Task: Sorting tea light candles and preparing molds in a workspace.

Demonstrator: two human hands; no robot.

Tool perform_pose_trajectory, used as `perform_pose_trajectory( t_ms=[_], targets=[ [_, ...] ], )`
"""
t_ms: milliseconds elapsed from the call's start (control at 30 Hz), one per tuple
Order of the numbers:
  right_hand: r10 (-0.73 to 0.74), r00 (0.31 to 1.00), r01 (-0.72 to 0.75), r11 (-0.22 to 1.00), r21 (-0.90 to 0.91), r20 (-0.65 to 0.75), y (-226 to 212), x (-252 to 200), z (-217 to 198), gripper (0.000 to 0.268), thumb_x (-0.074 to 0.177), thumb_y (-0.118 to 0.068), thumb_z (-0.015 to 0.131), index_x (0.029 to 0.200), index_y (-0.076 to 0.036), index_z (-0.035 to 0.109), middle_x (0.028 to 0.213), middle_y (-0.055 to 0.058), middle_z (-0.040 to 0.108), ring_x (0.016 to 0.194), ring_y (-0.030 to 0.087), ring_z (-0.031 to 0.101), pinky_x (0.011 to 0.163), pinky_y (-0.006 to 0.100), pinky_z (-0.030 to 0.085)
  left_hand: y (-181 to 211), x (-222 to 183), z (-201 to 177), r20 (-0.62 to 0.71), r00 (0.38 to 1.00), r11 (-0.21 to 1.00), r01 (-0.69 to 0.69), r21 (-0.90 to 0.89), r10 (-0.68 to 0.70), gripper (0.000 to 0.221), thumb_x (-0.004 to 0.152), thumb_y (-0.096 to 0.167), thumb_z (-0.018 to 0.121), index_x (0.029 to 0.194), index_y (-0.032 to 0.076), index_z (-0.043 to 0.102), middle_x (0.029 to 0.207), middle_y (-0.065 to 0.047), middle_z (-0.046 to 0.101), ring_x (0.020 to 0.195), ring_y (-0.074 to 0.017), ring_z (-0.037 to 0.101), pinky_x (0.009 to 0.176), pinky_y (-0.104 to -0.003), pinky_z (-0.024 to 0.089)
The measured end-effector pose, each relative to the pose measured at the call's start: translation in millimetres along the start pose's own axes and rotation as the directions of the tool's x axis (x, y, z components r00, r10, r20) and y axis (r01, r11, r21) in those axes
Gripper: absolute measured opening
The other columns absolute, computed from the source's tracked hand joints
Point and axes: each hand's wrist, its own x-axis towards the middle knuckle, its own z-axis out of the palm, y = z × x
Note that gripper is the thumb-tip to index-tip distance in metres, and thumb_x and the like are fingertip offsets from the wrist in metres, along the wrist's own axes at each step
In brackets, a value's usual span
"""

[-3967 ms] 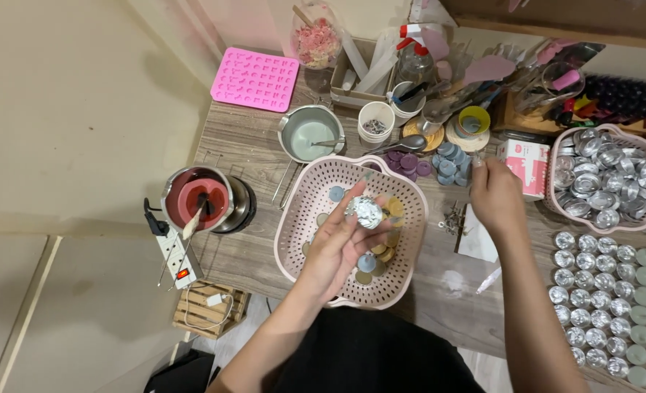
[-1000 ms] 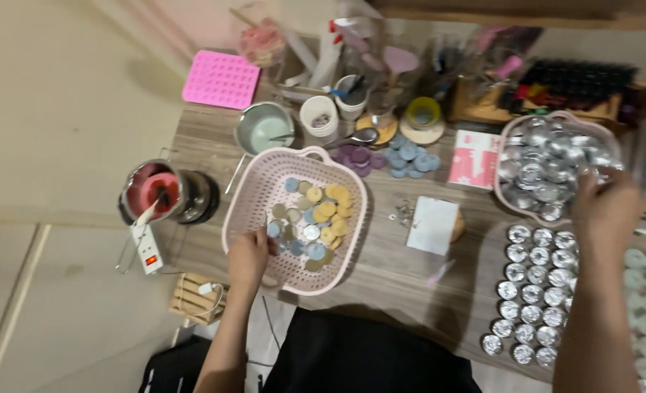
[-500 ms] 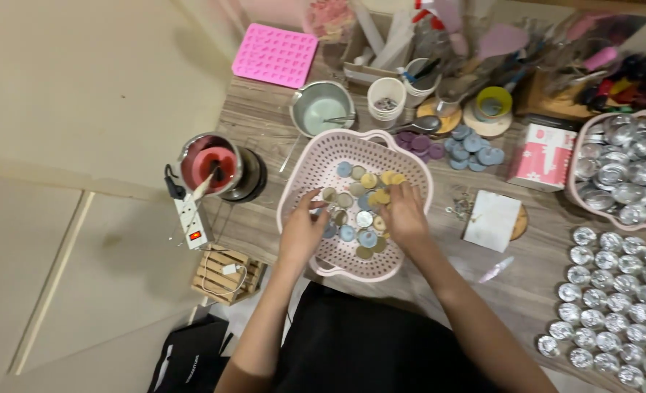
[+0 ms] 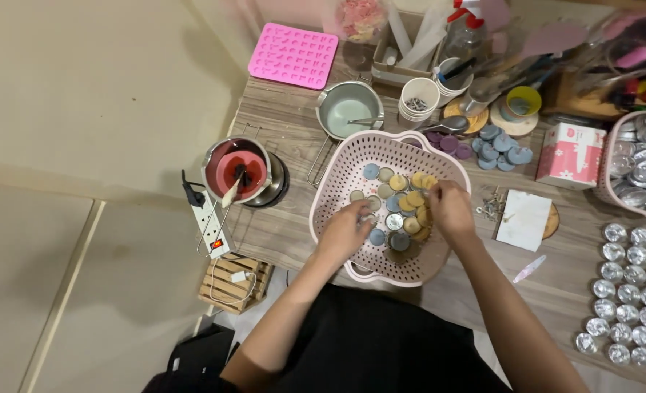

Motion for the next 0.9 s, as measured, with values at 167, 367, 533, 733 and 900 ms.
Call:
perform_pose_trajectory(
  t_ms=[167,367,533,733,900],
  targets=[
    [0.103,0.992,-0.097,0.991,-0.088,0.074,4,8,38,0.027,0.089,-0.02,0.073,0.097,0.004,0.063,0.091,0.025,0.069,0.083,0.04,0.067,0.078,0.05,0.052,-5,38,30,0.121,0.957,0.935,-0.286,0.212,0.265,0.059,0.085,0.017,0.072,0.139,0.004,0.052,0.131,-0.019,0.061,0.125,-0.0351,0.056,0.107,-0.043,0.045],
    [0.181,0.962,-0.179,0.983,-0.028,0.204,-7,-3,23,0.022,0.096,-0.022,0.061,0.096,0.0,0.065,0.087,0.023,0.071,0.081,0.039,0.069,0.077,0.049,0.055,-14,74,40,0.151,0.957,0.911,-0.283,0.3,0.248,0.062,0.084,0.011,0.065,0.142,-0.001,0.046,0.136,-0.023,0.053,0.125,-0.0382,0.052,0.111,-0.047,0.038],
    [0.182,0.973,-0.169,0.981,-0.098,0.143,3,-23,7,0.022,0.102,-0.019,0.055,0.096,0.0,0.063,0.083,0.023,0.07,0.077,0.038,0.071,0.072,0.049,0.056,-30,91,46,0.158,0.958,0.927,-0.274,0.256,0.239,0.051,0.09,0.016,0.062,0.137,-0.001,0.053,0.132,-0.022,0.058,0.123,-0.0378,0.055,0.112,-0.046,0.041],
    [-0.33,0.943,0.278,0.856,-0.436,-0.046,29,-14,26,0.024,0.091,-0.004,0.06,0.107,0.013,0.057,0.088,0.03,0.063,0.069,0.044,0.066,0.059,0.049,0.055,-23,115,69,0.17,0.921,0.891,-0.384,0.242,0.351,0.046,0.092,0.016,0.063,0.136,0.005,0.058,0.13,-0.02,0.059,0.123,-0.0392,0.052,0.11,-0.048,0.04],
    [-0.123,0.992,0.117,0.929,-0.352,0.007,-4,5,14,0.038,0.087,-0.007,0.066,0.119,0.007,0.054,0.109,0.034,0.059,0.092,0.05,0.063,0.079,0.053,0.054,-9,133,76,0.158,0.947,0.912,-0.312,0.265,0.278,0.045,0.088,0.008,0.063,0.132,0.003,0.058,0.131,-0.018,0.054,0.124,-0.0363,0.047,0.11,-0.047,0.038]
  ],
)
